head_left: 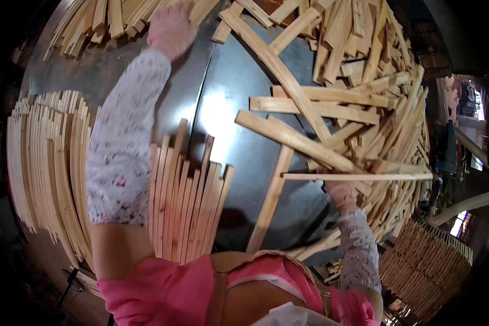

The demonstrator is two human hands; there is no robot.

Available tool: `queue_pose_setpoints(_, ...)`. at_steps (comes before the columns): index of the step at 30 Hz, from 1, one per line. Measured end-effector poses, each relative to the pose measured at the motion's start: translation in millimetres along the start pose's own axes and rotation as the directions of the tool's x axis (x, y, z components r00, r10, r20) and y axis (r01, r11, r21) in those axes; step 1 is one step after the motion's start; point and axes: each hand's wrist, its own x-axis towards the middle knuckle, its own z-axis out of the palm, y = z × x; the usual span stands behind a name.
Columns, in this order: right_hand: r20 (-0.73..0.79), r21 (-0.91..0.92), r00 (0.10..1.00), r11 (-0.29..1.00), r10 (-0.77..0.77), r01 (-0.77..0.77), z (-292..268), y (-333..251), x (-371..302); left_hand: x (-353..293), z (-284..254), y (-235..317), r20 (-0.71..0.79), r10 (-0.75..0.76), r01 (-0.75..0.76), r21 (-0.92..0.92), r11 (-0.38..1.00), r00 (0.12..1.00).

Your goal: The person sorts and stacks thin wooden slats on a metal table. They pick up individual pieces from a disorganized pile, align them, and place them into a neat stack. The person occasionally adjusts the stack to ensure it remains orderly.

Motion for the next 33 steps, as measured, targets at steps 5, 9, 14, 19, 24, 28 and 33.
queue_pose_setpoints(5,-0.022,0.191,0.987,0.968,-0.161,0.162,-81.8,-13.2,26.1,-259.8,-75.0,93.1,-0.065,0.243,-0.219,-0.696,0.684,0.968)
queue_pose_setpoints(9,0.449,0.398,0.893,0.891,0.018,-0.218,-165.7,-85.9,52.2,-470.4,-140.2,223.4,0.230,0.250,0.047,-0.816,0.576,0.941)
queue_pose_setpoints(14,0.395,0.538,0.908,0.768,0.135,-0.349,-150.0,-133.3,4.6,-522.2,-154.9,294.0,0.432,0.248,0.058,-0.582,0.811,0.867)
queue_pose_setpoints(19,0.374,0.901,0.927,0.224,0.030,-0.371,-53.4,-160.1,-74.1,-550.5,-148.7,273.7,0.580,-0.139,0.452,-0.439,0.776,0.802)
queue_pose_setpoints(24,0.010,0.370,0.940,0.874,-0.341,0.313,73.6,-248.8,-164.0,-593.2,-195.3,242.8,0.576,-0.304,0.588,-0.405,0.700,0.758)
queue_pose_setpoints(28,-0.159,0.403,0.739,0.640,-0.655,0.654,53.4,-311.0,-192.8,-621.9,-214.2,214.8,0.313,-0.295,0.387,-0.291,0.875,0.903)
queue_pose_setpoints(33,-0.233,0.600,0.923,0.701,-0.306,0.385,-27.0,-318.3,-79.0,-660.7,-210.9,161.8,0.234,-0.309,0.331,-0.059,0.942,0.922)
